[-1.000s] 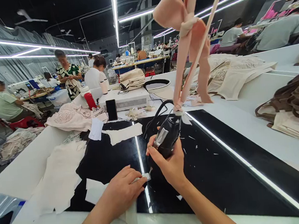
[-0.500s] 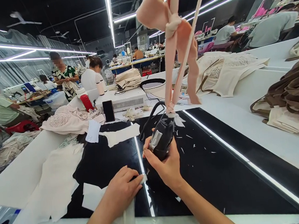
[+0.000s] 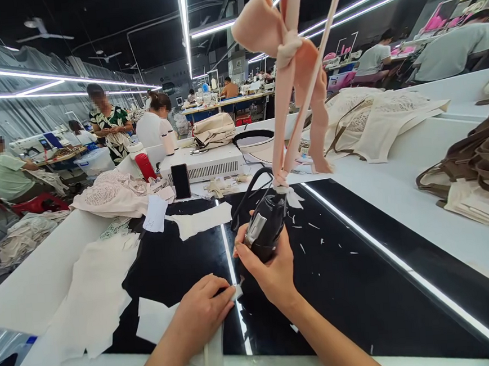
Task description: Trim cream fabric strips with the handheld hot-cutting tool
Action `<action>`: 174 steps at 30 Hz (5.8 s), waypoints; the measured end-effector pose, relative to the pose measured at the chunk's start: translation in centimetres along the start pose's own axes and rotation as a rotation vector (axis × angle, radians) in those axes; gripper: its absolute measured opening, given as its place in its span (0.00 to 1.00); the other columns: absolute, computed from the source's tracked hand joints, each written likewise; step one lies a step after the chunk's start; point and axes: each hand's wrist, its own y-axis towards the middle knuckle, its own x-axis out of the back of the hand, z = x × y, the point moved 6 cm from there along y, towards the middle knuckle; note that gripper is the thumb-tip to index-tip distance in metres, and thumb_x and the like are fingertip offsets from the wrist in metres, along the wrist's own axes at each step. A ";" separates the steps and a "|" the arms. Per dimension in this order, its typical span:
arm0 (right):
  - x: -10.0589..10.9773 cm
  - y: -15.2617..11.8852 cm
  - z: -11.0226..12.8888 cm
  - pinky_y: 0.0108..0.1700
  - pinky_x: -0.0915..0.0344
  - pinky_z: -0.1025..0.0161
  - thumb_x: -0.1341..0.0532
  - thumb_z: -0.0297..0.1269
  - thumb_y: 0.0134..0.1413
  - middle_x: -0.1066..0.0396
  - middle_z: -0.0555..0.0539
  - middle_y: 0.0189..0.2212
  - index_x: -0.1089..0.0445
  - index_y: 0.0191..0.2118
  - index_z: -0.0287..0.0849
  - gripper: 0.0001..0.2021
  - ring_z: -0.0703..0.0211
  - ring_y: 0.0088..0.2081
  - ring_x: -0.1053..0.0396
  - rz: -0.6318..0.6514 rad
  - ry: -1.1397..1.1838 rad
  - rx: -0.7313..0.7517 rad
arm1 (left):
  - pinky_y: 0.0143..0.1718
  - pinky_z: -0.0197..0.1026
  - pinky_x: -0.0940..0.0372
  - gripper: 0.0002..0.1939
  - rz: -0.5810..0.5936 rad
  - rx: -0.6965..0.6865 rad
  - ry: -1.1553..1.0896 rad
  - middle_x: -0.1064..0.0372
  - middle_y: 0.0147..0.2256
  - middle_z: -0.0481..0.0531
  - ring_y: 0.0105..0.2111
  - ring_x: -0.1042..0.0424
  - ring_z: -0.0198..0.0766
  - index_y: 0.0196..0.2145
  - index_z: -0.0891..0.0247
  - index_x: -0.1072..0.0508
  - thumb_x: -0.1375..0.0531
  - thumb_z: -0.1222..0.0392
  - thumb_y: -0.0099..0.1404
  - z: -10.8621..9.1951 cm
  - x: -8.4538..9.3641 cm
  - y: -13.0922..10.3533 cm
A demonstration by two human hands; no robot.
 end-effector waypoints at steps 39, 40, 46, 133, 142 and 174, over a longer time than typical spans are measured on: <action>-0.6 0.4 -0.3 0.31 0.28 0.61 0.32 0.37 0.53 0.29 0.56 0.30 0.38 0.44 0.50 0.16 0.62 0.26 0.31 0.011 -0.021 -0.027 | 0.50 0.49 0.23 0.13 -0.047 0.061 -0.031 0.26 0.43 0.57 0.43 0.23 0.42 0.52 0.63 0.26 0.47 0.64 0.77 0.2 0.2 -0.2; -0.6 0.4 -0.3 0.30 0.28 0.61 0.32 0.37 0.53 0.29 0.56 0.30 0.38 0.44 0.50 0.16 0.62 0.26 0.31 0.010 -0.023 -0.025 | 0.49 0.48 0.23 0.13 -0.050 0.061 -0.029 0.26 0.43 0.57 0.43 0.23 0.42 0.52 0.63 0.25 0.47 0.64 0.77 0.1 0.3 -0.2; -0.4 0.5 0.1 0.30 0.28 0.61 0.32 0.37 0.53 0.28 0.55 0.30 0.37 0.39 0.49 0.12 0.62 0.26 0.30 0.000 -0.047 -0.010 | 0.49 0.49 0.23 0.15 -0.043 0.053 -0.018 0.27 0.43 0.58 0.43 0.24 0.42 0.51 0.65 0.26 0.51 0.62 0.79 0.1 0.2 -0.2; 0.7 -0.8 1.2 0.31 0.27 0.61 0.31 0.35 0.53 0.27 0.55 0.30 0.35 0.45 0.50 0.16 0.61 0.26 0.28 0.034 -0.057 0.017 | 0.42 0.43 0.24 0.16 0.026 0.108 0.053 0.27 0.45 0.58 0.43 0.26 0.42 0.55 0.67 0.32 0.46 0.74 0.73 -1.3 0.4 -2.2; 0.5 -0.6 1.5 0.29 0.28 0.62 0.31 0.33 0.53 0.28 0.55 0.29 0.35 0.48 0.50 0.18 0.62 0.25 0.30 0.011 -0.014 -0.002 | 0.41 0.42 0.24 0.13 -0.008 0.133 0.063 0.27 0.44 0.57 0.41 0.26 0.41 0.49 0.67 0.30 0.48 0.75 0.73 -1.8 0.4 -2.3; -0.6 -0.4 0.6 0.28 0.28 0.63 0.31 0.31 0.53 0.27 0.56 0.29 0.35 0.52 0.50 0.22 0.64 0.24 0.29 -0.013 0.059 -0.018 | 0.40 0.40 0.25 0.10 -0.075 0.165 0.046 0.27 0.43 0.55 0.41 0.26 0.41 0.50 0.65 0.29 0.46 0.72 0.75 -1.9 0.4 -2.3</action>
